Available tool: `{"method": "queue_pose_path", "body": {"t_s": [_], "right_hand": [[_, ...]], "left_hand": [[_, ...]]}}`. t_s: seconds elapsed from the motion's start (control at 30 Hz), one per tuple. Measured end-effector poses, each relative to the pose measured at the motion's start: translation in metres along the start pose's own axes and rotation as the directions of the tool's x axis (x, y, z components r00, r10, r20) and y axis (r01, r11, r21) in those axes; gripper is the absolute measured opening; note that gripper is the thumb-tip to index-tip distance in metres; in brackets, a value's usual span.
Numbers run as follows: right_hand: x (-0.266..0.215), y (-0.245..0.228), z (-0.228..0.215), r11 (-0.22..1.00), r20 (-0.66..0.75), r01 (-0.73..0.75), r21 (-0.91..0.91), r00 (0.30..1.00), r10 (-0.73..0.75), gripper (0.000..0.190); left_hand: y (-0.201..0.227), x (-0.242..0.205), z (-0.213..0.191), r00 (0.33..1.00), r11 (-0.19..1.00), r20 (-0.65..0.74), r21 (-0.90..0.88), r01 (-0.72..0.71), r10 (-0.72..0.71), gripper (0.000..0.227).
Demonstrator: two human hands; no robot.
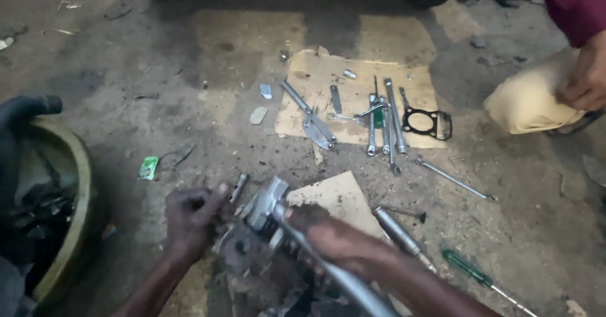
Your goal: Manually disassembling and inspecting motorcycle engine components using various hand tools.
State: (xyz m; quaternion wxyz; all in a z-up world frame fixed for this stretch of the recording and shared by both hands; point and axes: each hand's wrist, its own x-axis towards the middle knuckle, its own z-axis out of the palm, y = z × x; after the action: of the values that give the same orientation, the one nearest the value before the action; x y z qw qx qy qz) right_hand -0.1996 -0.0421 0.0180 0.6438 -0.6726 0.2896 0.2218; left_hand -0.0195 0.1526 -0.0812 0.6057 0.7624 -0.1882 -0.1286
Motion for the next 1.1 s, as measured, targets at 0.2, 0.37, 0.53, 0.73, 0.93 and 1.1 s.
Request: {"method": "queue_pose_path", "body": {"t_s": [0.2, 0.37, 0.53, 0.73, 0.93, 1.1], "right_hand": [[0.001, 0.004, -0.024, 0.997, -0.055, -0.004, 0.081, 0.998, 0.008, 0.068], [-0.004, 0.003, -0.006, 0.999, -0.063, 0.032, 0.015, 0.998, -0.031, 0.049], [-0.002, 0.039, -0.034, 0.998, -0.065, 0.003, 0.068, 0.998, 0.001, 0.061], [-0.020, 0.076, -0.116, 0.971, -0.549, 0.024, 0.239, 0.828, 0.115, 0.061], [-0.045, 0.169, -0.196, 0.856, -0.832, -0.450, -0.255, 0.553, 0.042, 0.068], [-0.066, 0.221, -0.203, 0.647, -0.890, -0.675, -0.354, 0.456, -0.010, 0.051]], "left_hand": [[-0.005, 0.001, -0.003, 0.993, 0.996, -0.084, -0.038, 0.084, -0.087, 0.040], [0.001, 0.003, -0.002, 1.000, 0.999, -0.007, 0.037, -0.023, 0.024, 0.042], [0.014, -0.001, 0.008, 0.995, 0.993, -0.026, 0.064, 0.094, -0.093, 0.040], [0.080, 0.010, 0.040, 0.898, 0.930, 0.440, 0.329, -0.162, 0.001, 0.034], [0.133, 0.024, 0.049, 0.486, 0.536, 0.823, 0.563, -0.630, -0.294, 0.079], [0.136, 0.026, 0.052, 0.421, 0.437, 0.816, 0.571, -0.695, -0.397, 0.062]]}}
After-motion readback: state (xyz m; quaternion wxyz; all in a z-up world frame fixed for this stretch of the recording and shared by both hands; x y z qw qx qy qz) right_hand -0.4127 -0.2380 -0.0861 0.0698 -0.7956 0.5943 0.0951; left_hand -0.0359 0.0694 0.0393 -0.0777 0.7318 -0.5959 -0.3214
